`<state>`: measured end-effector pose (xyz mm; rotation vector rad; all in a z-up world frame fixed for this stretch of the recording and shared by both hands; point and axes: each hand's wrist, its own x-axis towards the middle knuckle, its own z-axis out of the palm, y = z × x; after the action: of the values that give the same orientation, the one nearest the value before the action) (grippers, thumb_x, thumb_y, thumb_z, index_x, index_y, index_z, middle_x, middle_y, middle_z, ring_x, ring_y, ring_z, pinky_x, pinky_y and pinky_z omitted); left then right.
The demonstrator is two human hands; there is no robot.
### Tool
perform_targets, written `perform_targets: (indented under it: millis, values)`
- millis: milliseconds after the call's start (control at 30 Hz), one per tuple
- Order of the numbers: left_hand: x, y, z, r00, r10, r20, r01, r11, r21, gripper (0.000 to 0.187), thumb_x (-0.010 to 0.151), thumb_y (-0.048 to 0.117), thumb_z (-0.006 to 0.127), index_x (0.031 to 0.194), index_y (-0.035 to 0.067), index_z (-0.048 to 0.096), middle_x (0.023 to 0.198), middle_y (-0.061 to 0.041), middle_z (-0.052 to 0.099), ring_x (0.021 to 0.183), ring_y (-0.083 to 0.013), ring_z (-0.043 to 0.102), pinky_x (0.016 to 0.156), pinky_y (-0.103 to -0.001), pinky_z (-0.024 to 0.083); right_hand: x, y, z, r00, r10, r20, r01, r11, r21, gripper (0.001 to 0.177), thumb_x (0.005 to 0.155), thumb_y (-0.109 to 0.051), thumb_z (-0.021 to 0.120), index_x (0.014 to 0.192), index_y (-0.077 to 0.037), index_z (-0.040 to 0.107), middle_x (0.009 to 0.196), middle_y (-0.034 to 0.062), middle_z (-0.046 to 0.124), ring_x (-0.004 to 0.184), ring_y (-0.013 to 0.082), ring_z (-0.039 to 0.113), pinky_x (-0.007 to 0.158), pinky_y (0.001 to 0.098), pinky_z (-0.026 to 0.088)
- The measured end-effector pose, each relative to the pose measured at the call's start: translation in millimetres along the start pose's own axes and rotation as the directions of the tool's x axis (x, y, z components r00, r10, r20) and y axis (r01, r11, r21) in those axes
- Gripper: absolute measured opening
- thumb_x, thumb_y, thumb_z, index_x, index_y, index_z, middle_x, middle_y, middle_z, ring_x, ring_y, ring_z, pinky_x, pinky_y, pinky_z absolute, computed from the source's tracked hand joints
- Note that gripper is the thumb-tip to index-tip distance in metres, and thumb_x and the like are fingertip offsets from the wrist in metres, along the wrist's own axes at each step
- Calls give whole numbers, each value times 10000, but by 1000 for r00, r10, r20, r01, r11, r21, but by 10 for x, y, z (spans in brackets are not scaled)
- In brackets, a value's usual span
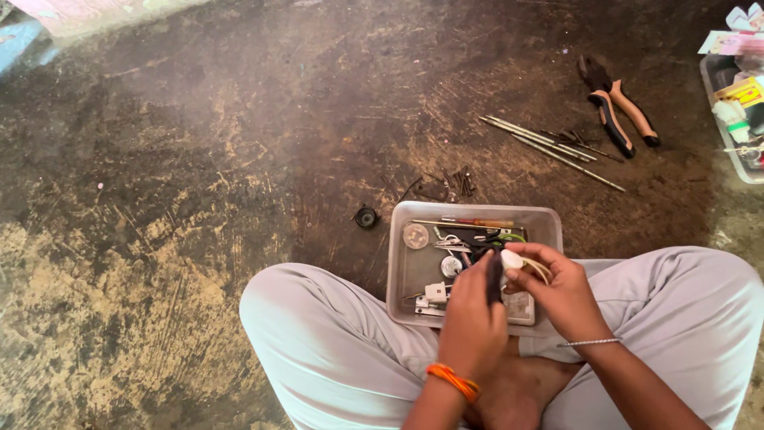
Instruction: The person sits cross-legged on the floor and wipes various small tools and objects with a dark cloth. They handle items one at a time from a plastic tray, including a white power strip, a small white plug, scissors, and metal rods, then place them back into the tray or on the floor.
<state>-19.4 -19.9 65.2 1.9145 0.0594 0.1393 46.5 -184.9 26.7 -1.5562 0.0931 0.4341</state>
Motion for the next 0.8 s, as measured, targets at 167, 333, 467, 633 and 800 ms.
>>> perform_targets:
  millis: [167, 333, 467, 633, 800]
  values:
    - [-79, -83, 156, 996, 91, -5, -89, 982, 165, 747, 810, -9, 551, 1520, -123, 345, 1412, -331, 496, 1359, -472, 449, 1167, -497, 349, -46, 49, 59, 998, 49, -28, -53, 985, -162, 359, 909, -60, 721, 1264, -13, 711, 1008, 63, 744, 777, 97, 628, 646, 265, 541]
    - [-2, -258, 85, 999, -16, 29, 12, 993, 114, 654, 856, -43, 500, 1504, -59, 416, 1380, -286, 545, 1339, -436, 506, 1154, -468, 397, -35, 3, -32, 999, 46, 17, -43, 987, -157, 387, 855, -47, 747, 1239, -19, 708, 1026, 58, 753, 804, 97, 653, 658, 276, 563]
    - [162, -291, -106, 943, -318, -100, 278, 916, -290, 659, 799, -48, 455, 1454, 6, 410, 1281, -208, 584, 1203, -333, 595, 1086, -400, 452, -39, -36, -95, 998, 42, -57, -42, 999, 3, 338, 914, -69, 687, 1245, 0, 698, 1113, 59, 753, 953, 112, 701, 835, 277, 597]
    - [156, -211, -140, 961, -271, 56, 267, 857, -441, 617, 849, 24, 467, 1465, -3, 443, 1304, -178, 606, 1210, -263, 596, 1091, -364, 433, -31, 74, -66, 1000, 6, 8, -6, 1000, 18, 380, 874, -10, 717, 1249, 33, 677, 1173, 73, 740, 1056, 134, 686, 912, 275, 560]
    - [39, -51, 176, 976, -173, 132, 214, 870, -444, 531, 1160, 302, 392, 1596, 7, 317, 1544, -188, 491, 1455, -284, 467, 1191, -364, 337, -5, 44, -69, 999, -6, 53, 8, 999, -42, 391, 870, 34, 691, 1261, 24, 681, 1189, 83, 747, 1067, 147, 691, 914, 290, 561]
